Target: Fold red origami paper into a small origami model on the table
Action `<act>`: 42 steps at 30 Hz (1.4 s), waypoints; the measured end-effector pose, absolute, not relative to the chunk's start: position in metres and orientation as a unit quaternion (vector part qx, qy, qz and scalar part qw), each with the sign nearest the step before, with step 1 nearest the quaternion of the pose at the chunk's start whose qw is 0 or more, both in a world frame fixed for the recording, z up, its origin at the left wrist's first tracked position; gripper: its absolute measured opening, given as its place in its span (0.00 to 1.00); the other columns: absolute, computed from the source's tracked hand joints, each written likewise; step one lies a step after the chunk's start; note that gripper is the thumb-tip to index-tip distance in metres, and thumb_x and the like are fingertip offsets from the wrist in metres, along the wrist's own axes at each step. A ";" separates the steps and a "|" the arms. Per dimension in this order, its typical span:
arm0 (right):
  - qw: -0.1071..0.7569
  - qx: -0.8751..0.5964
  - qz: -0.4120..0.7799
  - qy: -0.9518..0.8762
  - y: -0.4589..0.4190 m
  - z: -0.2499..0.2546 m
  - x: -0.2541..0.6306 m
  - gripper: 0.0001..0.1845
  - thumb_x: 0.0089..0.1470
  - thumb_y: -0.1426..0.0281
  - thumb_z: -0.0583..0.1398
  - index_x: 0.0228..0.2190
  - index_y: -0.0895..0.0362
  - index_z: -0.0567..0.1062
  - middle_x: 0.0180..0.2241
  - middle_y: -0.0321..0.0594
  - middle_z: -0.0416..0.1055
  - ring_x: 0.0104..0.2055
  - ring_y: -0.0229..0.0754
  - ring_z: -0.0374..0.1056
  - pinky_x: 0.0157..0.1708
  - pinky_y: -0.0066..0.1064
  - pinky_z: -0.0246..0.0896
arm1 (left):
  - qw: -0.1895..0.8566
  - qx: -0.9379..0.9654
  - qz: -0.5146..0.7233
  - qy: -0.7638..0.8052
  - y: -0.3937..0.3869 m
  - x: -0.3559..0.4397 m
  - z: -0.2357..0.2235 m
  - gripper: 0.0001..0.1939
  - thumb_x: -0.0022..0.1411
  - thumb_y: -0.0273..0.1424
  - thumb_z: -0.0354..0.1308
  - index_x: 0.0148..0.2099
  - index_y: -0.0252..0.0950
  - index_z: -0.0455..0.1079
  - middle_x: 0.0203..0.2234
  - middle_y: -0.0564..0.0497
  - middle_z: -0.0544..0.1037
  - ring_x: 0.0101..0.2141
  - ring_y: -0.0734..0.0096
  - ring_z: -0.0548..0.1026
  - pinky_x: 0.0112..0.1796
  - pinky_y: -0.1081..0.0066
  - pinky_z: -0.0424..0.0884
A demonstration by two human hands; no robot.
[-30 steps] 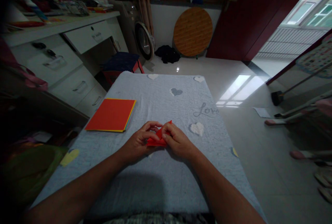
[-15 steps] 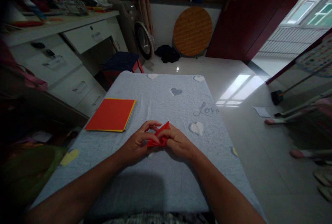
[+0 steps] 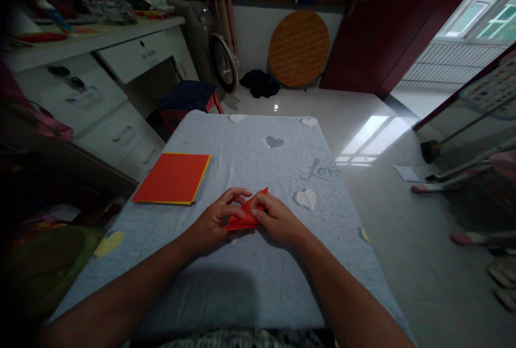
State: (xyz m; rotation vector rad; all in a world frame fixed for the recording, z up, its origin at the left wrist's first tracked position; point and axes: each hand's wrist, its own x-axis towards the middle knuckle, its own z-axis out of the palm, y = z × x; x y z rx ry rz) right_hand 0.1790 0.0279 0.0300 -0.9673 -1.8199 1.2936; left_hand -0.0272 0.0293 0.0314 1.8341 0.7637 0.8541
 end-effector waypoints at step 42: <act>0.442 -0.365 0.614 -0.543 0.018 0.034 0.174 0.13 0.58 0.60 0.62 0.41 0.54 0.69 0.27 0.32 0.65 0.25 0.33 0.60 0.23 0.24 0.57 | 0.365 0.768 0.418 0.321 0.022 -0.027 0.042 0.08 0.61 0.27 0.65 0.41 0.42 0.71 0.52 0.49 0.63 0.54 0.64 0.67 0.55 0.64 0.66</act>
